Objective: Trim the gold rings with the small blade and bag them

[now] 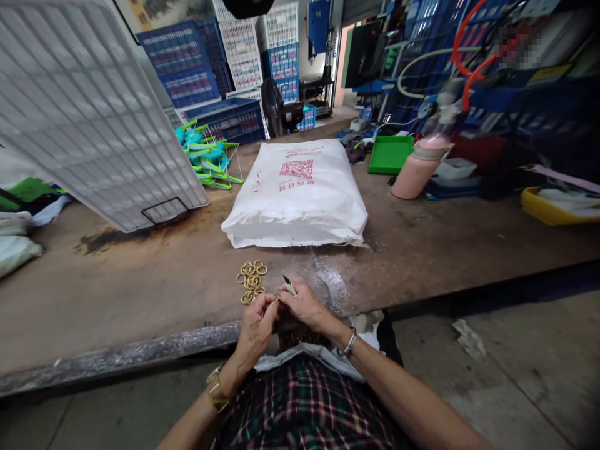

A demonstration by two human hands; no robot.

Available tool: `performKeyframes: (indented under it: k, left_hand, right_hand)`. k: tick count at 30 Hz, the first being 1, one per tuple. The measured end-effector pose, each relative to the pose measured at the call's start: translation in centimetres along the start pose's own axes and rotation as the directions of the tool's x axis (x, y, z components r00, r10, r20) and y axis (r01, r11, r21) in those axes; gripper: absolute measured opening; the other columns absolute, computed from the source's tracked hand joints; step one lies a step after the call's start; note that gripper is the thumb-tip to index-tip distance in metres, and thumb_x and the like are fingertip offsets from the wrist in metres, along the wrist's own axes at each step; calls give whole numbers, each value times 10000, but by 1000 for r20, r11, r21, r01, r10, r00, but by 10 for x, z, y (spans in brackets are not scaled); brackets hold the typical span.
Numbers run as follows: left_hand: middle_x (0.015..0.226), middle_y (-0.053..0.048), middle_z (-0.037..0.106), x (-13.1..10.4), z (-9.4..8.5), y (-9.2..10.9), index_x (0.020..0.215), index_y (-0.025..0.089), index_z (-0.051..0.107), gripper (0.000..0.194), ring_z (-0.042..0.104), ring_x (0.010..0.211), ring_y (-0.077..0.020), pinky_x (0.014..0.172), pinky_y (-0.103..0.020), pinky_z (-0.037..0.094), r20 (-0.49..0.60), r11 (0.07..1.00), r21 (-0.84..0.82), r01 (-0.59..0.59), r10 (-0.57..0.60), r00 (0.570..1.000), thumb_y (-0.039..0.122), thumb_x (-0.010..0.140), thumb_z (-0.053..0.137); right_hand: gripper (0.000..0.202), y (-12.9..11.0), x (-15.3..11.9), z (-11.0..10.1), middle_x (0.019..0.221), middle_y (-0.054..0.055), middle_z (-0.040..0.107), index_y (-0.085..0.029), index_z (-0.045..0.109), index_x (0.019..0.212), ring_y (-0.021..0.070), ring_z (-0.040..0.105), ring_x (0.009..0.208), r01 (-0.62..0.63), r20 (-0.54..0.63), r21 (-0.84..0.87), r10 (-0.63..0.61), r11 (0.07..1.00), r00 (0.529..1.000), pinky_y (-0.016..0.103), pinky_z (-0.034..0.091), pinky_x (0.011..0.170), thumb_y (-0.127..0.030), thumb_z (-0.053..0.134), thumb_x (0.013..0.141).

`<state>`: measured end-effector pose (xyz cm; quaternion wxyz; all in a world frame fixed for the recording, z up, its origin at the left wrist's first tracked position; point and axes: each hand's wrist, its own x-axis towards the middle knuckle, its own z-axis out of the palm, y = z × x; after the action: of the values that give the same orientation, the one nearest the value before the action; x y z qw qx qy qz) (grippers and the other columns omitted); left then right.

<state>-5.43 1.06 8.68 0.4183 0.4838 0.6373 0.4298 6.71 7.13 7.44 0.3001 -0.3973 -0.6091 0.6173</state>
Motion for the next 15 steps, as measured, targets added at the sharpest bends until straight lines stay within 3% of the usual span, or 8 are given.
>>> performKeyframes:
  k: [3, 6, 11, 15]
  left_hand:
    - [518, 70, 446, -2, -1, 1, 757, 171, 527, 298, 325, 395, -62, 399, -193, 254, 88, 982, -128, 140, -130, 988, 467, 778, 501]
    - [493, 81, 431, -6, -2, 0, 727, 174, 503, 320, 295, 366, -48, 368, -182, 216, 146, 949, -230, 214, -183, 972, 492, 756, 528]
    - [519, 80, 444, -11, -4, -1, 687, 170, 487, 326, 290, 365, -30, 357, -169, 217, 183, 905, -356, 234, -178, 967, 479, 720, 585]
    - [508, 82, 437, -14, -6, -1, 701, 168, 489, 327, 288, 363, -28, 350, -161, 214, 187, 885, -397, 244, -183, 965, 475, 712, 598]
  right_hand:
    - [155, 2, -1, 2, 556, -70, 388, -173, 448, 633, 73, 340, 524, -19, -14, -14, 19, 1000, 1000, 193, 266, 493, -293, 452, 731]
    - [174, 5, -3, 3, 550, -70, 388, -173, 445, 622, 73, 341, 521, -23, -7, -16, 23, 1000, 1000, 194, 272, 494, -299, 451, 741]
    - [200, 7, -6, 6, 535, -65, 406, -173, 440, 601, 73, 352, 510, -9, 26, -15, 10, 1000, 1000, 189, 260, 478, -282, 433, 769]
    - [187, 2, -8, 7, 558, -50, 449, -170, 466, 620, 81, 394, 530, 12, -18, -81, -14, 997, 1000, 188, 292, 503, -241, 406, 783]
